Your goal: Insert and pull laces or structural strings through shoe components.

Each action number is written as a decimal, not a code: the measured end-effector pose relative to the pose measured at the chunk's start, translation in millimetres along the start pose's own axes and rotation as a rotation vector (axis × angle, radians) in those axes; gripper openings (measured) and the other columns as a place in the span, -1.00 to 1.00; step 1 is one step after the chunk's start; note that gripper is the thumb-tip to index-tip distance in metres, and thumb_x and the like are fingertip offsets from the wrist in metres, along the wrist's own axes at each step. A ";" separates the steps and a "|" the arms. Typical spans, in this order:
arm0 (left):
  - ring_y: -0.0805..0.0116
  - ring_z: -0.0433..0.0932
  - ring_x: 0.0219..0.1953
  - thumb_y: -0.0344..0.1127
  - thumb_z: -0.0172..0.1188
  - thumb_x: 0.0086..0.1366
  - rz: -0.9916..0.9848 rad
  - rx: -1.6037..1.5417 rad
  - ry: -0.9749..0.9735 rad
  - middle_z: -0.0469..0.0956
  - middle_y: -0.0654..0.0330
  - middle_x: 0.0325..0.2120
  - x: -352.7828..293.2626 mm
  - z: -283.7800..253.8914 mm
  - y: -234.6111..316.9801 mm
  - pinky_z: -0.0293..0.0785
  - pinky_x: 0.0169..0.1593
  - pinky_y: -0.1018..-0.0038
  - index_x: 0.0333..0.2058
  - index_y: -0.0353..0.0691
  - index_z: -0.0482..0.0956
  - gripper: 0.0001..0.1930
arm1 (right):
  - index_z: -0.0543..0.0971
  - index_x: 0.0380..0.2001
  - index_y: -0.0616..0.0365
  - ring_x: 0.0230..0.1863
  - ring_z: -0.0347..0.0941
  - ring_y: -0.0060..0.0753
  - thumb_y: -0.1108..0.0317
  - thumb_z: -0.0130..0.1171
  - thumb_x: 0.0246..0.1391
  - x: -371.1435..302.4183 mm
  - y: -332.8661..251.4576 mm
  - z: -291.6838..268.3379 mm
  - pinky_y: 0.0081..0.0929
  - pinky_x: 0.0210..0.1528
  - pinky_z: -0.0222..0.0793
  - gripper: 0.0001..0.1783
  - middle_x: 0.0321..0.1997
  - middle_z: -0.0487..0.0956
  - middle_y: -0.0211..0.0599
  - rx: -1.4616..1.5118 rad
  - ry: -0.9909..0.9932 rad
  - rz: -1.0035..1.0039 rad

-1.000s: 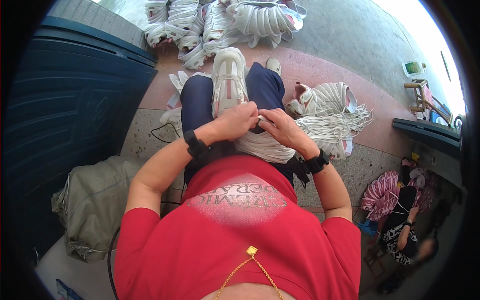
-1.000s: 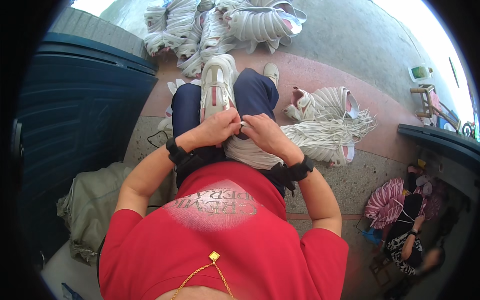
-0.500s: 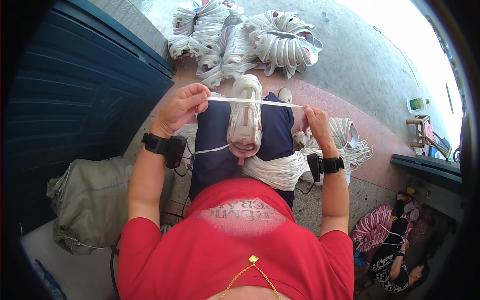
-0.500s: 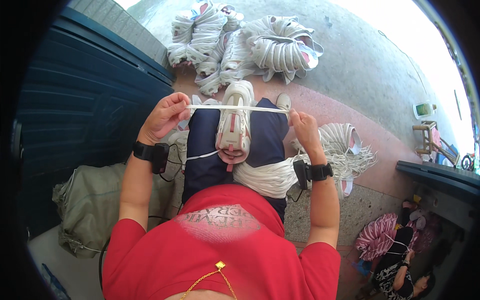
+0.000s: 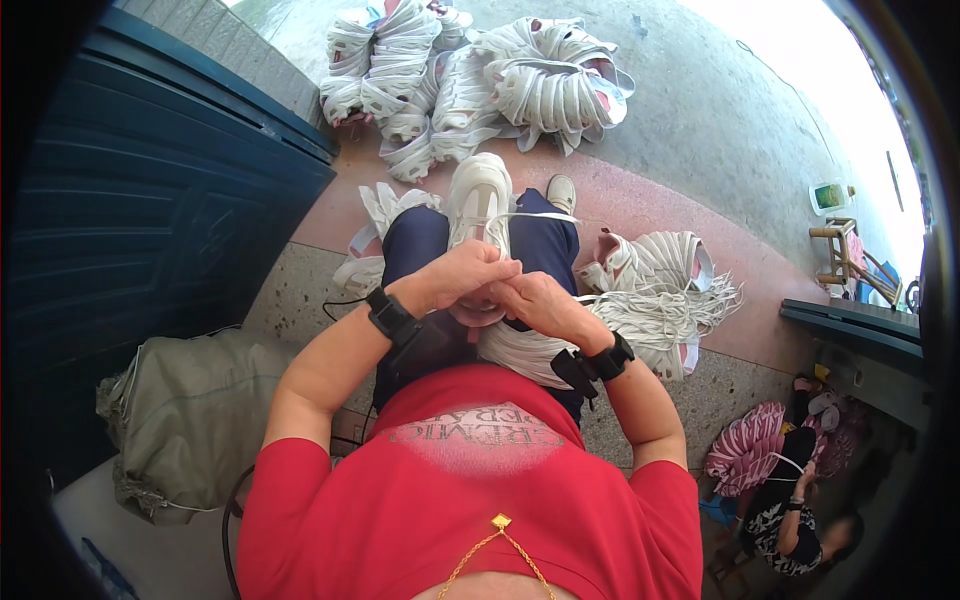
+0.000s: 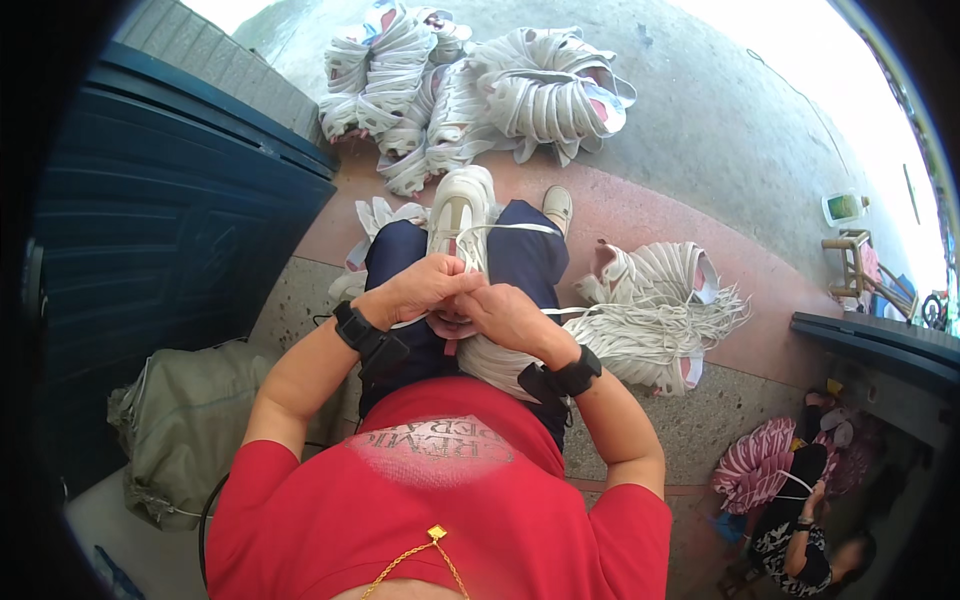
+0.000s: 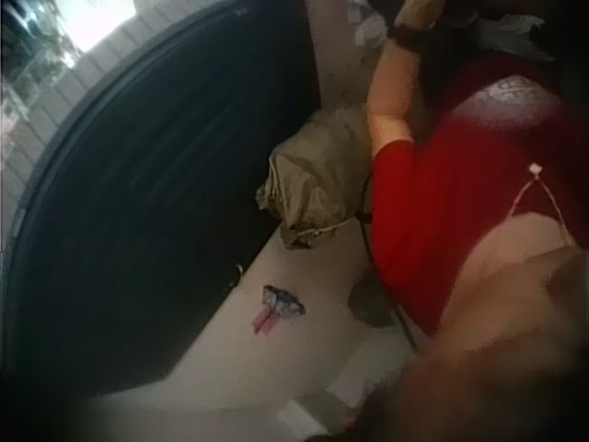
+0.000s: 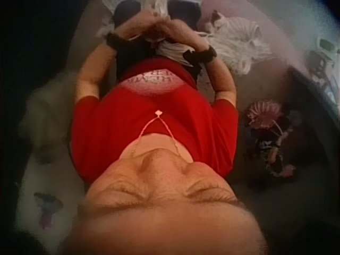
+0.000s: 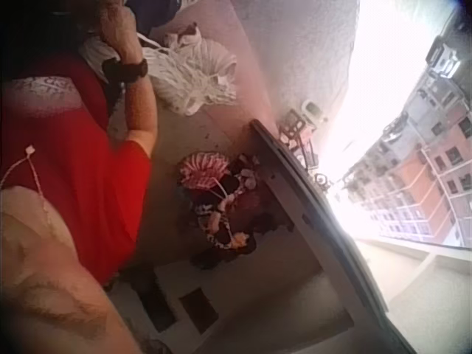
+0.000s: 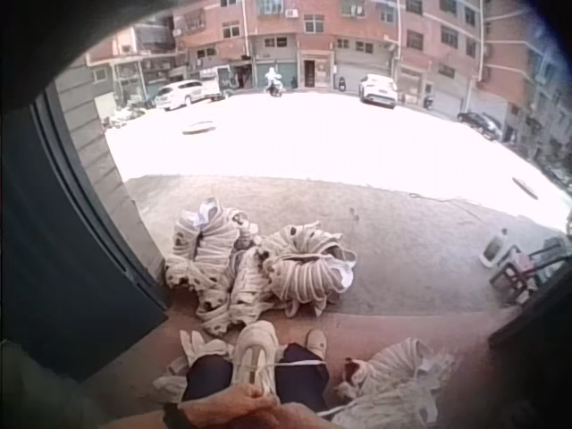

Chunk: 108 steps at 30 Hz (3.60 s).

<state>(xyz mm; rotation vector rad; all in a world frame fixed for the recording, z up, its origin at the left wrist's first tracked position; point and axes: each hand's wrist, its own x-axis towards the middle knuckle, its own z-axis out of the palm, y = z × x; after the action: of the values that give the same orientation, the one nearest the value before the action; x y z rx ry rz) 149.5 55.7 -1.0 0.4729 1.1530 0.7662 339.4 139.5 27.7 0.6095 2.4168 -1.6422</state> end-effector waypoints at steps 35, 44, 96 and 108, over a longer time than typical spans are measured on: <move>0.28 0.66 -0.29 -0.40 0.19 0.31 0.531 0.882 0.500 0.67 0.04 -0.32 -3.1 -36.7 33.2 0.55 -0.16 0.40 -0.04 -0.34 0.58 -0.73 | 0.62 -0.39 0.29 -0.20 0.52 0.20 0.29 0.05 0.20 72.1 52.7 -6.8 -0.05 -0.16 0.45 -0.71 -0.31 0.58 0.07 -0.203 0.473 -0.053; 0.03 0.57 -0.20 -0.48 0.19 0.20 0.582 1.052 0.496 0.65 0.01 -0.31 10.4 -39.3 16.0 0.50 -0.08 0.26 -0.01 -0.31 0.57 -0.66 | 0.57 -0.48 0.29 -0.27 0.53 0.11 0.35 0.06 0.18 87.9 38.2 -6.0 -0.05 -0.18 0.45 -0.75 -0.39 0.54 0.05 -0.557 0.459 -0.129; 0.20 0.55 -0.31 -0.38 0.17 0.24 -0.043 1.055 1.951 0.56 0.05 -0.35 -532.5 -294.9 75.8 0.51 -0.21 0.33 -0.26 -0.30 0.55 -0.86 | 0.58 -0.13 0.03 -0.62 0.14 -0.72 0.28 0.22 0.30 -504.7 210.1 -146.3 -0.60 -0.59 0.14 -0.85 -0.64 0.21 -0.61 1.484 1.409 -0.351; 0.39 0.59 -0.36 -0.37 0.16 0.36 0.546 0.270 1.448 0.60 0.13 -0.33 -380.1 -292.4 89.9 0.53 -0.27 0.48 -0.14 -0.32 0.51 -0.83 | 0.43 0.13 0.32 0.17 0.49 -0.25 0.41 0.05 0.36 -301.4 49.4 -263.3 -0.32 0.30 0.41 -0.66 0.16 0.52 -0.06 0.602 1.486 -0.183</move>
<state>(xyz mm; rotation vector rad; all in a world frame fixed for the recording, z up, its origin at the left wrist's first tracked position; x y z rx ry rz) -226.5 -182.9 198.4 0.4350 2.5465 1.5251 658.1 323.5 192.6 2.4839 2.5849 -2.5248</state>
